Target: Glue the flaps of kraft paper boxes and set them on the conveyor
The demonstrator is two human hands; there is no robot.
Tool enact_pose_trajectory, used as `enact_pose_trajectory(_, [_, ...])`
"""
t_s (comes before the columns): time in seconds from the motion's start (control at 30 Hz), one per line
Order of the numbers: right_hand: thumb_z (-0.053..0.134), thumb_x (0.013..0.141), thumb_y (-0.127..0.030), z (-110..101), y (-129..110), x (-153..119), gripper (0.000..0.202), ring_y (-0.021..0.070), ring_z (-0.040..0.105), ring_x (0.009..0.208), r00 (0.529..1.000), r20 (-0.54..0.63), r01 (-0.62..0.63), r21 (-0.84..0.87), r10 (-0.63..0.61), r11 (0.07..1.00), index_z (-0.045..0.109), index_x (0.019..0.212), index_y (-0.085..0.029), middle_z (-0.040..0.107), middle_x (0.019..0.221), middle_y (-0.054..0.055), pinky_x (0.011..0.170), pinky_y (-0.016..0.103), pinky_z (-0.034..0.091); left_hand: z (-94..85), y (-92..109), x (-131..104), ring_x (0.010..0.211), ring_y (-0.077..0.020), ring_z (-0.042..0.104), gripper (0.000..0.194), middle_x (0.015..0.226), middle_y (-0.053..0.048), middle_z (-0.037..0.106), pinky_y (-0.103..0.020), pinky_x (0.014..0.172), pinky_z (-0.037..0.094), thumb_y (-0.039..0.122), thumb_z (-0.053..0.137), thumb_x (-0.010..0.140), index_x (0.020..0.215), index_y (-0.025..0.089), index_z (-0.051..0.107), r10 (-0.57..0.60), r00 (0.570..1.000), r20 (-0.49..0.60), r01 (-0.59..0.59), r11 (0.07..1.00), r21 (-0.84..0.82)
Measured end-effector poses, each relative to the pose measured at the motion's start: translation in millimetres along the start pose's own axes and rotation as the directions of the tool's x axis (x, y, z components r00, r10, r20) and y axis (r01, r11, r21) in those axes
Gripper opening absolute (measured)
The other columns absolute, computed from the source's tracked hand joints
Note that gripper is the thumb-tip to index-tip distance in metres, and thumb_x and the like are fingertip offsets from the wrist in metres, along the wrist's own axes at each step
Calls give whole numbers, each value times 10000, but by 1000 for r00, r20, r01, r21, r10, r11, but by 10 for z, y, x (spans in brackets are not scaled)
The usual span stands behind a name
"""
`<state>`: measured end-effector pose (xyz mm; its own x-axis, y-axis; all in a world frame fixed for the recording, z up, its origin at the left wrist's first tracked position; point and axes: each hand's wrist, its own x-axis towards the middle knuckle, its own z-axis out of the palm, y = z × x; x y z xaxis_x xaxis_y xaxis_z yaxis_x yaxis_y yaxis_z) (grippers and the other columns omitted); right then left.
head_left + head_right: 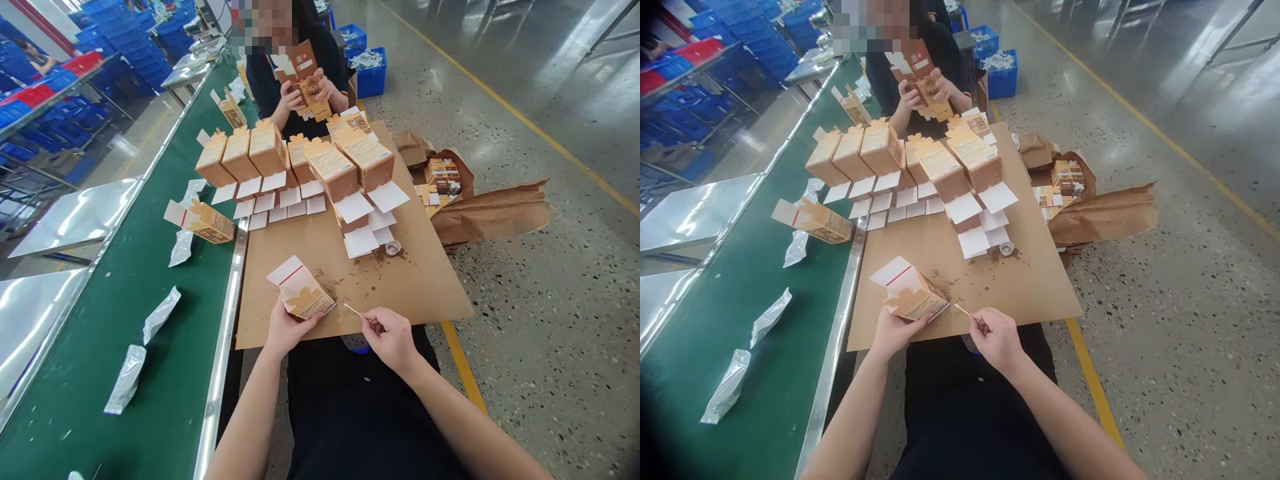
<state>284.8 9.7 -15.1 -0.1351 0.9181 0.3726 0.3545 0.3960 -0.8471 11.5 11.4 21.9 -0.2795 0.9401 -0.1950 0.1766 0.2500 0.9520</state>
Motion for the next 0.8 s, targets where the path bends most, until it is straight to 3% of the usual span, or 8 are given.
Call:
enact_pose_trajectory(0.27, [682,1101,-211,-116,-45,-64,263,137,564,549,999,-40,-33,30,34,999,740,854,-280,665,683,-35,542,269,517,-120,-192,-19,1106,-424,885,665,1193,-167,902,-600,1001,735,496,1098,665,1198,261,776,81,996,-28,-74,978,194])
enact_pose_trajectory(0.47, [678,1107,-235,-141,-82,-88,300,136,568,532,998,-63,-21,33,23,999,728,814,-271,652,658,-32,534,256,508,3,-469,-1,1091,-425,884,634,1162,-189,899,-623,1008,729,597,1054,703,1159,246,788,116,992,-39,-106,973,205])
enact_pose_trajectory(0.53, [680,1114,-254,-186,-76,-78,323,137,570,521,997,-64,-30,32,32,999,733,796,-261,647,638,-30,530,252,507,-19,-529,4,1117,-433,882,670,1175,-187,901,-643,1038,726,610,1067,679,1166,240,793,132,985,-110,-106,971,214])
enact_pose_trajectory(0.63, [717,1096,-273,-309,-27,-61,304,138,582,499,992,-122,-24,2,24,1000,772,798,-249,664,621,-25,515,246,513,-360,-556,51,1166,-464,874,744,1202,-182,897,-695,1092,712,635,1083,627,1177,234,781,136,923,-361,-69,979,191])
enact_pose_trajectory(0.73, [778,1060,-314,-434,33,-34,271,145,579,449,980,-198,-18,-9,16,1000,808,797,-253,672,593,-22,474,253,517,-1018,-513,133,1346,-471,825,806,1349,-146,866,-724,1217,647,620,1082,644,1270,282,703,158,747,-646,-92,986,135])
enact_pose_trajectory(0.8, [797,1050,-348,-470,47,10,269,162,597,434,979,-202,-33,6,34,999,827,799,-258,683,584,-13,456,269,530,-1437,-480,196,1430,-460,787,867,1372,-119,841,-726,1271,608,579,1111,607,1281,305,639,150,645,-749,-112,989,102])
